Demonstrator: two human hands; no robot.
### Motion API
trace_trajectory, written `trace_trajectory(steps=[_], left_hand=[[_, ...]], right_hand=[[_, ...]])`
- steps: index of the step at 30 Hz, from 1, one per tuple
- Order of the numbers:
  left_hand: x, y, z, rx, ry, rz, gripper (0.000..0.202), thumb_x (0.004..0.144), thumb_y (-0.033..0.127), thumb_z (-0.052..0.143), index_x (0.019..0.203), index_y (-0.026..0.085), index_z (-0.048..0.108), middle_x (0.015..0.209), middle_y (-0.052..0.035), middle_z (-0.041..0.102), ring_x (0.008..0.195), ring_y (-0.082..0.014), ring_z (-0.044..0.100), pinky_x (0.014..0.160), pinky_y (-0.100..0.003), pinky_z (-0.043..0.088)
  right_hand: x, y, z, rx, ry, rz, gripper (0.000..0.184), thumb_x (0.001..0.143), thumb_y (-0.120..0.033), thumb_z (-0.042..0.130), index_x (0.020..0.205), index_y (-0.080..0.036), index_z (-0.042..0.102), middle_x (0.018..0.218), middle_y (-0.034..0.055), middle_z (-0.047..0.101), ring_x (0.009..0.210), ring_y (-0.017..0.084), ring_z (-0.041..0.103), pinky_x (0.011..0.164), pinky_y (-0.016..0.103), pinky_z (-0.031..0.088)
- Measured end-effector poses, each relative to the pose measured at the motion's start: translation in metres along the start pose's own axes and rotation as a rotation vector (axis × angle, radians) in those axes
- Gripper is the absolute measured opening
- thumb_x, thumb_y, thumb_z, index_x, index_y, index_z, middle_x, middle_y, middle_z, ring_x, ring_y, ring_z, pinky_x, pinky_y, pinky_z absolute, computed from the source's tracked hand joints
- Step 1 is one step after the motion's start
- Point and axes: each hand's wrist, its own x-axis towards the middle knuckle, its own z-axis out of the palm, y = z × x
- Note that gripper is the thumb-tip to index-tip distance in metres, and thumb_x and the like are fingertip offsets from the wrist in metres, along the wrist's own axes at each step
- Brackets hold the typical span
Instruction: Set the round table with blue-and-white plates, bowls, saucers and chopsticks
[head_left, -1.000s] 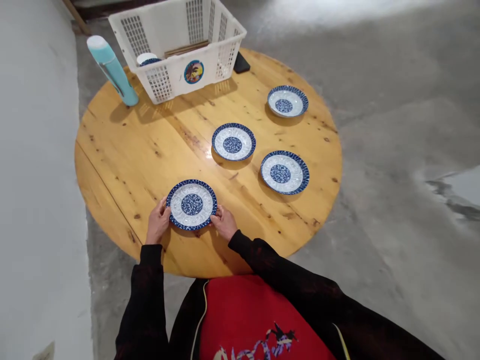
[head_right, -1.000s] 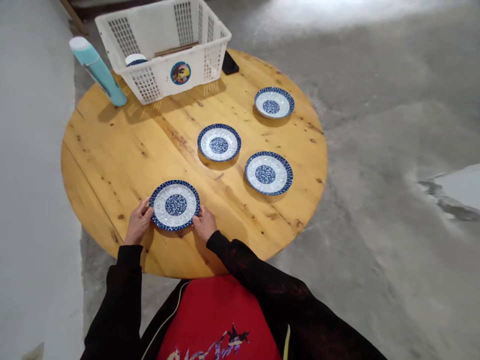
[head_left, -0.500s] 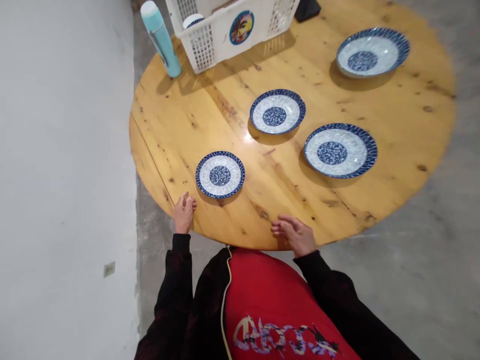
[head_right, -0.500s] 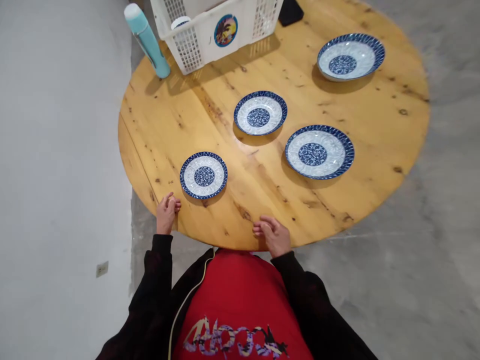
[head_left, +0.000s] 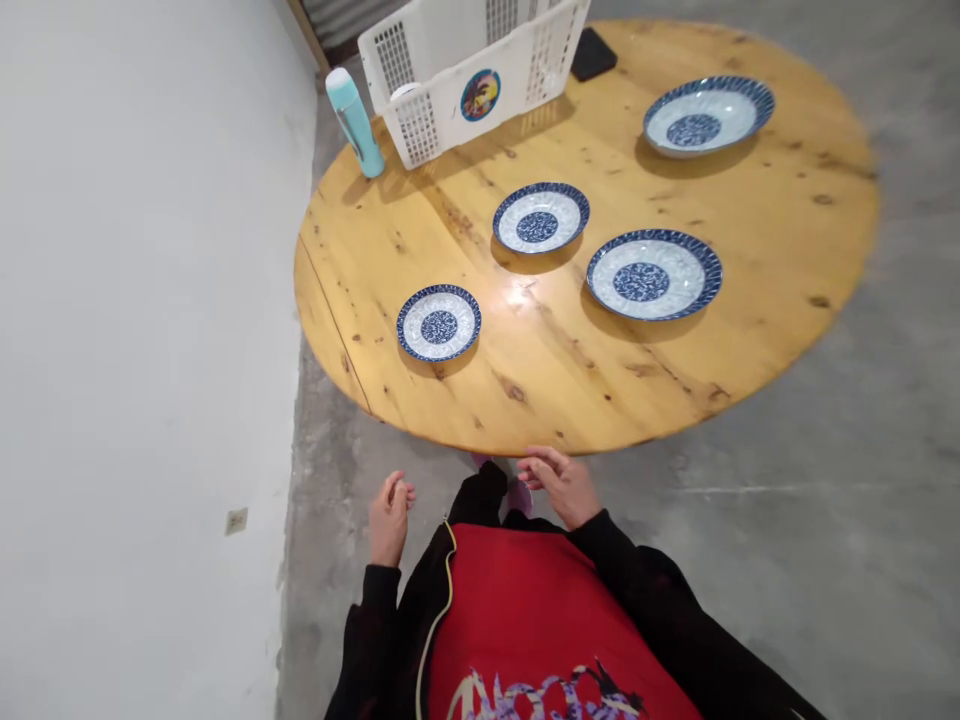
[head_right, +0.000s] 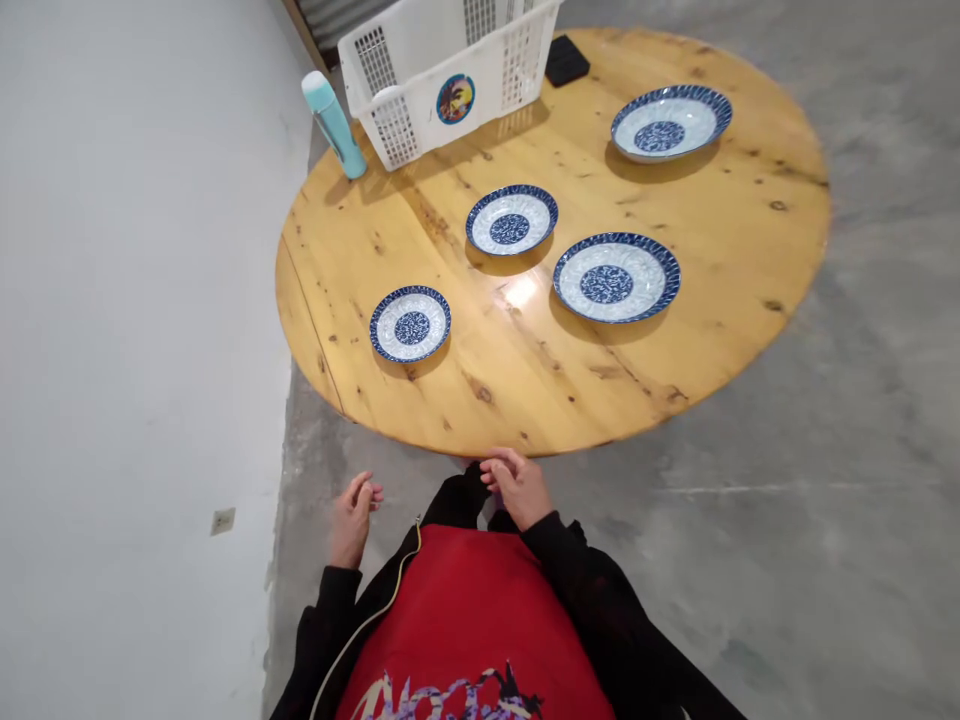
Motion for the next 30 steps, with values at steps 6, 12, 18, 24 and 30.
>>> trace_trajectory(steps=[6, 12, 18, 24, 30], left_hand=[[-0.031, -0.018, -0.001, -0.02, -0.036, -0.046, 0.059, 0.079, 0.06, 0.06, 0.112, 0.012, 0.067, 0.087, -0.0094, 0.074, 0.075, -0.0178, 0.071, 0.07, -0.03, 0.057], [-0.007, 0.006, 0.007, -0.054, -0.169, 0.04, 0.057, 0.08, 0.056, 0.059, 0.116, 0.012, 0.066, 0.09, -0.0097, 0.074, 0.075, -0.017, 0.07, 0.07, -0.029, 0.057], [0.027, -0.008, -0.047, 0.006, -0.222, 0.118, 0.054, 0.08, 0.054, 0.059, 0.114, 0.014, 0.067, 0.089, -0.0089, 0.075, 0.077, -0.0189, 0.071, 0.075, -0.033, 0.057], [0.077, -0.044, -0.134, 0.058, -0.11, 0.083, 0.066, 0.076, 0.066, 0.056, 0.114, 0.014, 0.067, 0.091, -0.0115, 0.076, 0.081, -0.0237, 0.074, 0.078, -0.037, 0.059], [0.13, -0.041, -0.177, 0.093, -0.14, 0.199, 0.061, 0.079, 0.066, 0.056, 0.113, 0.016, 0.068, 0.091, -0.0107, 0.076, 0.082, -0.0244, 0.074, 0.079, -0.039, 0.059]], right_hand=[[-0.025, 0.025, 0.01, -0.055, -0.13, 0.051, 0.038, 0.061, -0.046, 0.067, 0.087, -0.018, 0.065, 0.07, 0.005, 0.072, 0.055, 0.017, 0.066, 0.048, 0.026, 0.05], [-0.026, 0.022, 0.014, -0.06, -0.038, 0.004, 0.038, 0.059, -0.044, 0.067, 0.087, -0.018, 0.065, 0.07, 0.0045, 0.073, 0.056, 0.017, 0.067, 0.049, 0.026, 0.05], [-0.02, 0.027, 0.07, -0.019, 0.042, -0.009, 0.036, 0.058, -0.043, 0.064, 0.084, -0.019, 0.062, 0.066, 0.0035, 0.071, 0.053, 0.017, 0.065, 0.047, 0.025, 0.048], [-0.021, 0.038, 0.171, -0.051, -0.067, -0.009, 0.028, 0.062, -0.036, 0.058, 0.083, -0.019, 0.061, 0.066, 0.0001, 0.068, 0.052, 0.014, 0.062, 0.047, 0.023, 0.046], [-0.023, 0.051, 0.233, -0.019, -0.095, -0.01, 0.028, 0.062, -0.036, 0.057, 0.084, -0.02, 0.061, 0.066, -0.0023, 0.067, 0.051, 0.012, 0.062, 0.048, 0.023, 0.046]])
